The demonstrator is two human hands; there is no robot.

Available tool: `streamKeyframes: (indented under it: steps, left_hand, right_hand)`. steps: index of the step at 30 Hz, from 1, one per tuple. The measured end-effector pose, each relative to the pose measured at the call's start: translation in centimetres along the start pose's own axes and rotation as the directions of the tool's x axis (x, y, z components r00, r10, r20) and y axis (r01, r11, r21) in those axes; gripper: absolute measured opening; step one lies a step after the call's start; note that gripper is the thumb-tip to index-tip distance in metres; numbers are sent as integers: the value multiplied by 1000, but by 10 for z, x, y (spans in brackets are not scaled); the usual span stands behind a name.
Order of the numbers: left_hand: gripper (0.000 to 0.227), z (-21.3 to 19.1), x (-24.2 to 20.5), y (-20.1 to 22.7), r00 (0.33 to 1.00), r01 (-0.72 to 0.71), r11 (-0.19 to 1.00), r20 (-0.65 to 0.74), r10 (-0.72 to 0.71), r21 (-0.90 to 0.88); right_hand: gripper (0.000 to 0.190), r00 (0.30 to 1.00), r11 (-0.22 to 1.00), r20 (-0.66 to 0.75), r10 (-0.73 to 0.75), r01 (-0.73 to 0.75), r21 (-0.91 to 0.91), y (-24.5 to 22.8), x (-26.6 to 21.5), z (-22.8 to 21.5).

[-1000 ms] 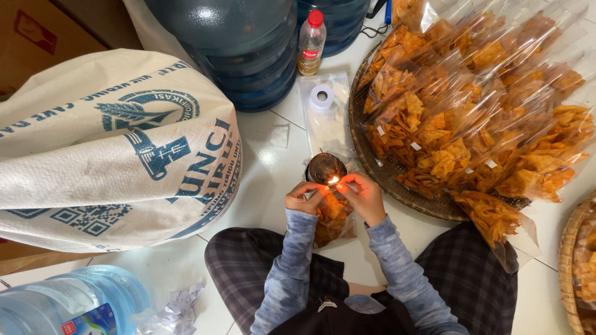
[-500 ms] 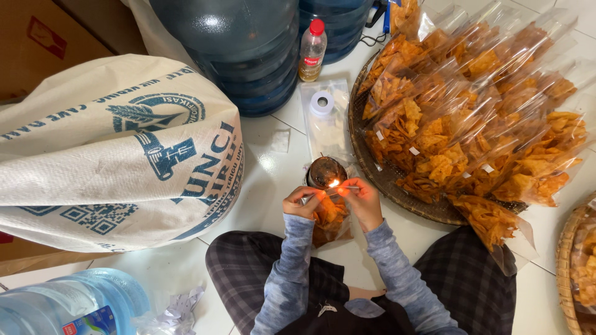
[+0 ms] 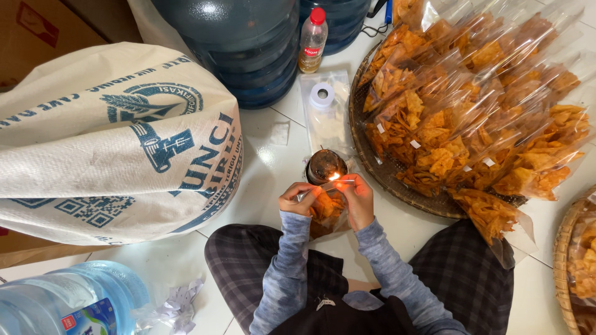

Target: The person sits on the floor and fills clear plastic bags with fried snacks from a woven basket. They seal each bag by melting the plastic edges together using a small flame from a candle-like device, then place the sealed bag back into the basket.

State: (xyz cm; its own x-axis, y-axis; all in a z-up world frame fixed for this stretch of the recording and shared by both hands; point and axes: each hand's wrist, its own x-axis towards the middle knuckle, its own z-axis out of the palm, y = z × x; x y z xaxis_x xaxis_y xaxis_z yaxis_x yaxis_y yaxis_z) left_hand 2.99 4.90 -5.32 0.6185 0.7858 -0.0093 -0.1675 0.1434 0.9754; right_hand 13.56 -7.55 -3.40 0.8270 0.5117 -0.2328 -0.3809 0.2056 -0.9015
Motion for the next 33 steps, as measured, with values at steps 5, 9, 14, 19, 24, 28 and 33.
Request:
streamKeyframes:
  steps: [5, 9, 14, 19, 24, 28, 33]
  left_hand:
    - [7, -4, -2, 5, 999, 32, 999, -8, -32, -6]
    - [7, -7, -3, 2, 1000, 2, 1000, -16, -2, -12]
    - [7, -11, -5, 1, 999, -1, 1000, -36, 1, -12]
    - [7, -13, -7, 3, 999, 14, 1000, -47, -14, -10]
    - [9, -16, -9, 3, 998, 26, 999, -57, -27, -33]
    - [9, -21, -12, 0, 998, -3, 1000, -62, 3, -3]
    - [10, -25, -12, -7, 997, -11, 1000, -77, 10, -16]
  right_hand:
    - [12, 999, 999, 6, -41, 41, 21, 7, 0, -1]
    - [14, 999, 998, 10, -39, 38, 58, 9, -1, 4]
    - [15, 1000, 996, 6, -25, 25, 81, 8, -3, 8]
    - [13, 1000, 997, 15, -16, 15, 82, 6, -6, 12]
    - [11, 1000, 996, 3, -14, 13, 90, 3, -8, 18]
    - [11, 999, 994, -1, -32, 32, 106, 5, -8, 22]
    - [9, 1000, 994, 2, -22, 22, 111, 7, -11, 23]
